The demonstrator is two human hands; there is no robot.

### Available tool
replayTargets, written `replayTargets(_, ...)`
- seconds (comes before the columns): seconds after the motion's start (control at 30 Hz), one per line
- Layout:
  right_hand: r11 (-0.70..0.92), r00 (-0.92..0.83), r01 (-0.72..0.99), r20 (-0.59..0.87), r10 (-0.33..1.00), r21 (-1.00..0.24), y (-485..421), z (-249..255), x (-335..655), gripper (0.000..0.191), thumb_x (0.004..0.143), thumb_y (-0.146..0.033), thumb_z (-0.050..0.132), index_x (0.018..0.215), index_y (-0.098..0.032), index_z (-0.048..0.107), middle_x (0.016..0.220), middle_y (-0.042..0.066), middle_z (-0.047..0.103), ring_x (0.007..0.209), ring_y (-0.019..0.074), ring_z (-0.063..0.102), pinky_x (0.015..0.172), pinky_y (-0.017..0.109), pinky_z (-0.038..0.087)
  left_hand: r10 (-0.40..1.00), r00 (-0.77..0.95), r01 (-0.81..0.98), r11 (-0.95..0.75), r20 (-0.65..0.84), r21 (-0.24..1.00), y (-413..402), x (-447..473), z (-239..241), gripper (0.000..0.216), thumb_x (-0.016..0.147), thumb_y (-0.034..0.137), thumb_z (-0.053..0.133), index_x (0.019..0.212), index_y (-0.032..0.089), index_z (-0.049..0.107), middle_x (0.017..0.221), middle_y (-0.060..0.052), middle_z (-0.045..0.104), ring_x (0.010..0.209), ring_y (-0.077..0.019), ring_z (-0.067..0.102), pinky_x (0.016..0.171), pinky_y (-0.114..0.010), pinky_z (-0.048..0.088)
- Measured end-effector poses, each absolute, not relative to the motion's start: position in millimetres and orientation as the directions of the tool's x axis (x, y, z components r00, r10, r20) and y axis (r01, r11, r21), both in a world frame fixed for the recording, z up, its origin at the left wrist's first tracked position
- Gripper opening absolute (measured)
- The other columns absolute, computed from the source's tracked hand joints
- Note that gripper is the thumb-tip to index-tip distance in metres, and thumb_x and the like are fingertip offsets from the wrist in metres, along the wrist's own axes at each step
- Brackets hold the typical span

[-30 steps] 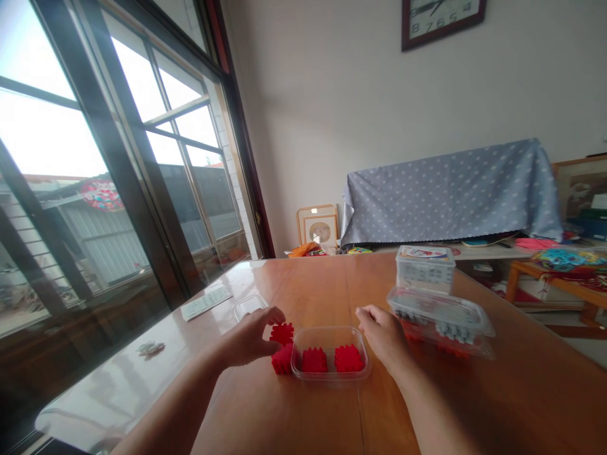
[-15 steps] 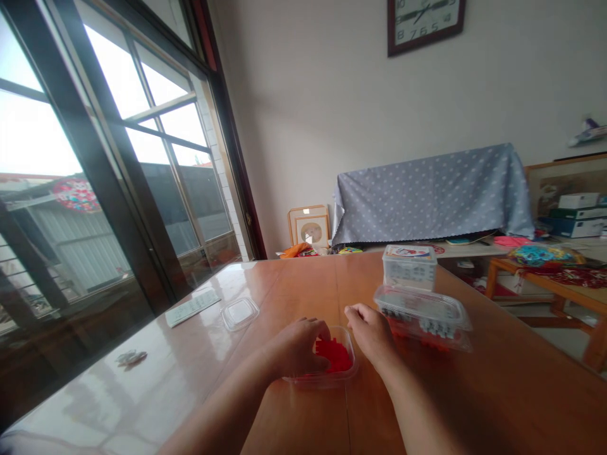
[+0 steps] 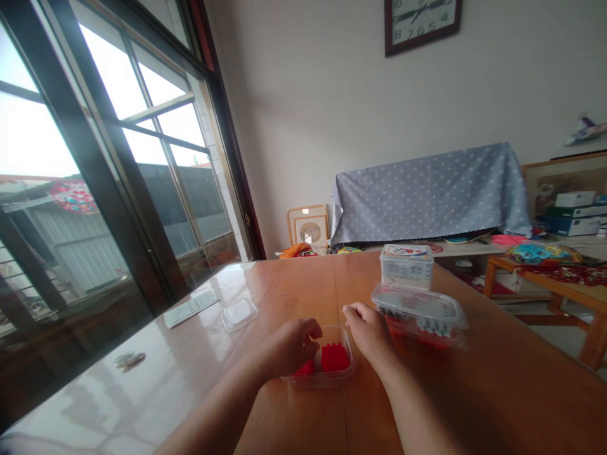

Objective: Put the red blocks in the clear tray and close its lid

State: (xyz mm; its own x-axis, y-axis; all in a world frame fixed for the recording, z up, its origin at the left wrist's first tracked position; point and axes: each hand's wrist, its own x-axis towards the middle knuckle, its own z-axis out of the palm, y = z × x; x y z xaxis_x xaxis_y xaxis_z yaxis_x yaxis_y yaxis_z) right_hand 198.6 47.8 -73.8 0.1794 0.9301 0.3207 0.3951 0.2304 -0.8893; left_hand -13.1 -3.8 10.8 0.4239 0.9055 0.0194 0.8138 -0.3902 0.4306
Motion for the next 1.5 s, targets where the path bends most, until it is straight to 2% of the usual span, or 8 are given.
replayTargets(0.23,0.220,0.164,0.399,0.306,0.938,-0.890,47,-75,199,0.042,0.091,-0.057,0.051,0.074,-0.022,0.067,0.067,0.000,0.069,0.066,0.0187,0.063,0.063,0.029,0.042,0.921,0.351,0.784,-0.388,0.170,0.485,3,-84,15,0.025,0.080,0.015,0.053,0.101,0.021,0.065,0.098,-0.003,0.070,0.085,-0.0168,0.065,0.073,-0.026,0.049)
replayTargets(0.47,0.185,0.165,0.413,0.273,0.948,-0.892,49,-80,200,0.043,0.089,-0.060,0.052,0.076,-0.022,0.069,0.069,0.001,0.070,0.067,0.0189,0.063,0.064,0.029,0.043,0.916,0.394,0.815,-0.384,0.070,0.434,-7,-135,3,0.049,0.071,0.026,0.073,0.119,0.025,0.062,0.118,-0.005,0.066,0.104,-0.0238,0.063,0.087,-0.033,0.051)
replayTargets(0.67,0.150,0.160,0.398,0.229,0.960,-0.905,46,-79,201,0.043,0.087,-0.060,0.053,0.077,-0.021,0.070,0.071,0.002,0.072,0.067,0.0194,0.064,0.063,0.030,0.044,0.914,0.404,0.850,-0.387,0.028,0.357,-19,-120,4,0.060,0.064,0.035,0.082,0.120,0.027,0.062,0.118,-0.006,0.066,0.107,-0.0282,0.061,0.088,-0.035,0.050)
replayTargets(0.87,0.149,0.167,0.367,0.223,0.960,-0.918,43,-73,199,0.042,0.085,-0.059,0.055,0.078,-0.021,0.071,0.071,0.003,0.072,0.066,0.0197,0.064,0.064,0.030,0.045,0.920,0.392,0.855,-0.374,0.024,0.358,-16,-117,1,0.050,0.065,0.026,0.078,0.113,0.024,0.063,0.113,-0.006,0.066,0.100,-0.0251,0.061,0.082,-0.032,0.050)
replayTargets(0.97,0.141,0.174,0.358,0.214,0.961,-0.923,43,-72,198,0.041,0.085,-0.059,0.055,0.075,-0.021,0.069,0.069,0.002,0.071,0.067,0.0197,0.064,0.065,0.030,0.045,0.913,0.396,0.838,-0.402,0.097,0.369,-14,-124,2,0.049,0.066,0.021,0.075,0.114,0.023,0.062,0.112,-0.005,0.066,0.098,-0.0229,0.061,0.083,-0.031,0.050)
replayTargets(1.1,0.173,0.170,0.383,0.253,0.952,-0.908,45,-74,199,0.041,0.086,-0.058,0.054,0.074,-0.022,0.069,0.070,0.002,0.071,0.067,0.0193,0.064,0.064,0.030,0.044,0.905,0.387,0.804,-0.426,0.178,0.414,-14,-122,12,0.051,0.070,0.025,0.075,0.119,0.024,0.061,0.113,-0.004,0.064,0.098,-0.0216,0.061,0.087,-0.031,0.050)
replayTargets(1.27,0.169,0.177,0.397,0.256,0.950,-0.902,49,-80,201,0.043,0.086,-0.060,0.053,0.076,-0.021,0.071,0.069,0.003,0.071,0.065,0.0198,0.063,0.062,0.030,0.043,0.875,0.467,0.749,-0.470,0.130,0.467,-14,-90,23,0.056,0.072,0.030,0.077,0.126,0.028,0.062,0.119,-0.005,0.061,0.100,-0.0213,0.063,0.087,-0.031,0.051)
replayTargets(1.5,0.155,0.172,0.378,0.233,0.957,-0.913,51,-78,202,0.042,0.086,-0.059,0.054,0.081,-0.021,0.072,0.070,0.002,0.072,0.069,0.0204,0.064,0.063,0.030,0.045,0.838,0.546,0.794,-0.523,0.014,0.309,-7,-55,21,0.047,0.067,0.042,0.082,0.111,0.029,0.070,0.109,-0.005,0.064,0.104,-0.0291,0.059,0.087,-0.036,0.048)
